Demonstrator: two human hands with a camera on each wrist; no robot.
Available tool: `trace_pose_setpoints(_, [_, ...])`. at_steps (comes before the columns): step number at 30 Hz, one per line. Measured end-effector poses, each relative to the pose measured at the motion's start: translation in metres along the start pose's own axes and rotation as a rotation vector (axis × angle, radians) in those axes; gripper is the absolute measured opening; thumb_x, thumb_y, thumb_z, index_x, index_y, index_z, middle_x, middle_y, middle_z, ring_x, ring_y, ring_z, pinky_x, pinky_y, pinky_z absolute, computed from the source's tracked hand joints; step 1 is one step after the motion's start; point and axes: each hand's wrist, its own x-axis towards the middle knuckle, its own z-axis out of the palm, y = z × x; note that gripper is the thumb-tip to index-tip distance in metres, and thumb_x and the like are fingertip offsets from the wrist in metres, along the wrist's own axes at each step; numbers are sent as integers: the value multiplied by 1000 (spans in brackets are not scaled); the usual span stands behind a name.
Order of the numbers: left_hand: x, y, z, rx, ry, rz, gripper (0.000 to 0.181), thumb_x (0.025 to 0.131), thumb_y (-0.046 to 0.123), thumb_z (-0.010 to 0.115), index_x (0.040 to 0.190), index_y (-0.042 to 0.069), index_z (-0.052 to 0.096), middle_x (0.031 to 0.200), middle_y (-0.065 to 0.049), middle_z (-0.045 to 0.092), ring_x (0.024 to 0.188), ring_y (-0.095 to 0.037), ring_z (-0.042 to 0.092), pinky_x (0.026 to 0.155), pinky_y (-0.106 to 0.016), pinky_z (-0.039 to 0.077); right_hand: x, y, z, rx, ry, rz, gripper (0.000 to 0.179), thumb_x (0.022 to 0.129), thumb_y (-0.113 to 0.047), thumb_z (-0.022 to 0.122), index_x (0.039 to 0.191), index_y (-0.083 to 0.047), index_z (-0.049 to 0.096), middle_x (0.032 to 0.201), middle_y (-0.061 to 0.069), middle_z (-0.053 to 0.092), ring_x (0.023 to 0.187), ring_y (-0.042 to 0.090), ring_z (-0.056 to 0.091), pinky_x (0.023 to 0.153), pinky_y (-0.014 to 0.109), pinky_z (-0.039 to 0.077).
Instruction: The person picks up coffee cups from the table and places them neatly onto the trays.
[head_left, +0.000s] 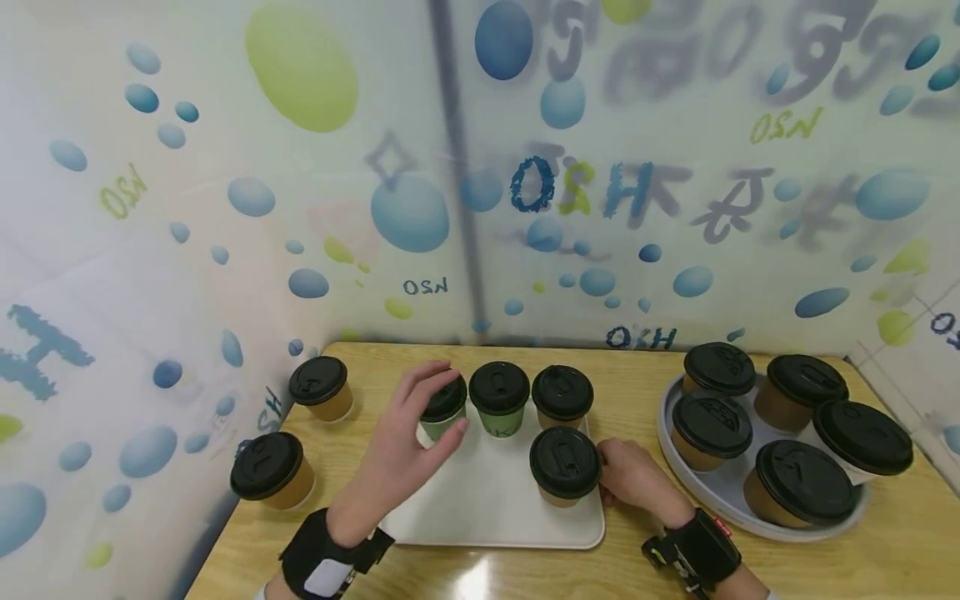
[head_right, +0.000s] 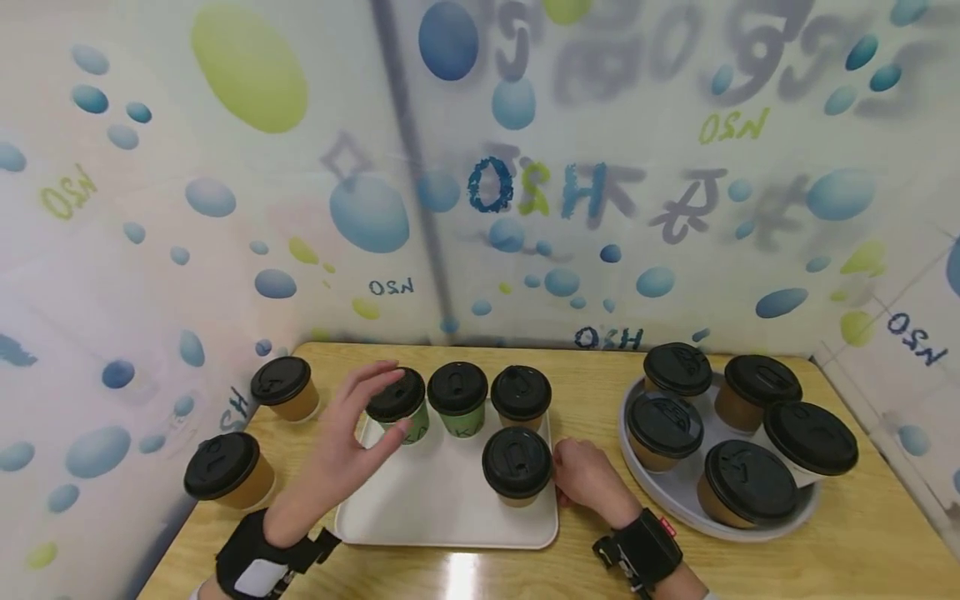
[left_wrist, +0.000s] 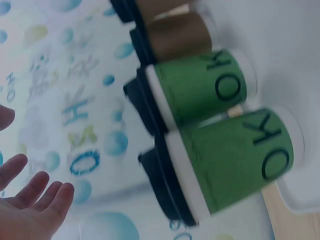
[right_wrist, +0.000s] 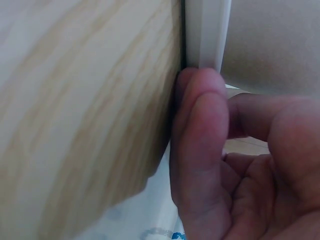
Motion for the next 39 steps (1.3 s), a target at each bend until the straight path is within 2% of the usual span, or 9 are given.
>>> trace_pose_setpoints(3, [0,-9,-15,5,76,-4,55,86,3,78,138,0,59,143,-17,54,130,-34,54,108,-23,40,0,0,1,6,-3,8,25,96,-2,61,73,-10,60,54,0,58,49,15,58,50,27,43])
trace_pose_setpoints(7, [-4,-21,-33,85,148,-19,57,83,0,79,136,-2,61,140,-18,57,124,-36,57,105,-19,40,0,0,1,10,-2,11,25,96,0,61,73,-9,60,55,1,58,49,15,58,50,27,43])
trace_pose_setpoints(17, [-39,-41,-76,280,243,-200,59,84,-3,80,139,1,60,141,-19,56,128,-38,53,105,-8,28,0,-2,1,-7,8,-2,25,95,0,61,72,-10,60,53,0,58,48,15,57,50,27,43])
trace_pose_setpoints(25, [-66,-55,-97,324,332,-326,55,84,-3,78,137,-1,62,139,-22,57,127,-43,53,101,-8,29,0,0,2,-3,12,2,25,95,-1,63,72,-11,61,54,0,58,48,15,58,50,27,43])
trace_pose_setpoints(26, [-69,-56,-99,332,340,-357,54,85,-2,78,136,-1,62,139,-21,56,127,-43,52,102,-11,30,0,0,2,-1,12,5,25,95,-1,63,72,-10,61,54,0,58,48,15,58,50,27,43])
trace_pose_setpoints(29, [-77,-59,-103,358,360,-429,53,84,2,79,134,-4,62,139,-23,55,128,-46,50,110,-35,39,0,-1,2,3,13,9,25,95,-1,63,72,-10,61,54,0,58,48,15,58,50,27,43])
trace_pose_setpoints(32, [-85,-61,-106,398,346,-517,56,85,8,82,135,-5,60,139,-25,52,130,-48,46,107,-63,36,-1,-1,3,4,15,12,26,94,0,62,71,-10,60,53,0,58,48,15,58,50,27,43])
trace_pose_setpoints(33, [-88,-61,-107,410,340,-539,57,85,9,82,135,-6,60,139,-27,51,130,-50,45,105,-68,34,-1,-1,3,3,16,11,26,94,0,62,71,-10,60,53,0,58,48,15,57,50,27,43])
trace_pose_setpoints(39, [-106,-71,-106,491,277,-682,66,82,20,85,136,-7,58,139,-31,46,126,-56,41,104,-67,29,-1,-1,3,-4,23,3,26,95,0,61,70,-10,60,52,0,57,47,15,57,50,27,42])
